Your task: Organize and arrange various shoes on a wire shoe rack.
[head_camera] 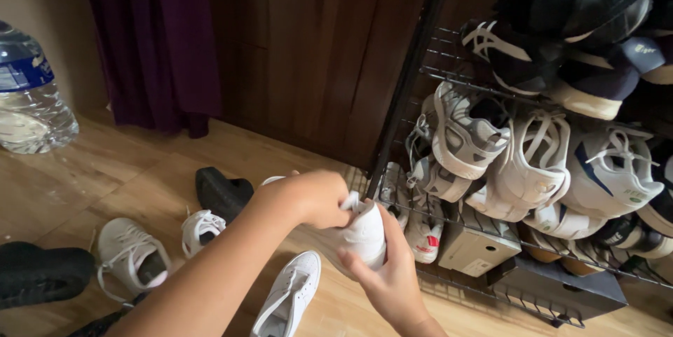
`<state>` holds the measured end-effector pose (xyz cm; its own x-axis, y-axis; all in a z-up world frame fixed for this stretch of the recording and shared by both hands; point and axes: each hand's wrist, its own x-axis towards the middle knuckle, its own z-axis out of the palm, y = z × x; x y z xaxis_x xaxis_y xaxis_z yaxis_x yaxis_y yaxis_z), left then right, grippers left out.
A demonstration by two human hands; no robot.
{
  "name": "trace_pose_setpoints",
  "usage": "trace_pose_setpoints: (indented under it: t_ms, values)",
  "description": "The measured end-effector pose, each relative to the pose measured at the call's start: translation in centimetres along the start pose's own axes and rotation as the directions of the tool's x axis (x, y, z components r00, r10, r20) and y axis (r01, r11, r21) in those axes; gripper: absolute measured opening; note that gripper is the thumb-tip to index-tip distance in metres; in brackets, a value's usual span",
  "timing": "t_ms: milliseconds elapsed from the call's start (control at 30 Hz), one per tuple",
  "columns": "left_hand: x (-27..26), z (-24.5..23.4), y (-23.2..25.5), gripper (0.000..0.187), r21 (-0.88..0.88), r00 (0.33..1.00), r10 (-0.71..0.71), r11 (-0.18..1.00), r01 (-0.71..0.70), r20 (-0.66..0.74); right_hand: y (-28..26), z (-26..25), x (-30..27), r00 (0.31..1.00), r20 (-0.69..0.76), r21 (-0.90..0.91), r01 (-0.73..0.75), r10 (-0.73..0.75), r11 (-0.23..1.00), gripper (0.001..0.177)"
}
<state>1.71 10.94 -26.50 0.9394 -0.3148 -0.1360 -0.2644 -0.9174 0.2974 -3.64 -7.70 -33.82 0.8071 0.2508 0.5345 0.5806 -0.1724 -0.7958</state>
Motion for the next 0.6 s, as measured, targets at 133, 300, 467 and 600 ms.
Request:
trace_pose_setpoints:
  t_ms: [133,300,467,600]
  values:
    - [-4.2,-4.5,2.4,0.037,-0.286,0.993,-0.047,0.958,0.015,-0.108,-1.2,-0.9,0.1,1.0,0.004,-0.065,0.014,-0.014,0.998,0.08]
    - [-3.8,-4.5,2.3,0.035,-0.374,0.905,0.05,0.9,-0.224,-0.423,-1.7,-1.8,0.7,0.999,0.002,-0.095,0.041,-0.041,0.995,0.08]
    - [-3.1,-3.5,3.0,0.022,-0.15,0.737,0.306,0.864,-0.481,-0.602,-2.4,-2.0,1.3,0.999,0.0,-0.093,0.052,-0.053,0.994,0.079]
    - [-2.9,-3.1,3.6,0.019,-0.309,0.872,0.193,0.883,-0.355,-0.451,-2.8,-2.3,1.6,0.995,0.01,-0.034,0.099,-0.099,0.994,0.08]
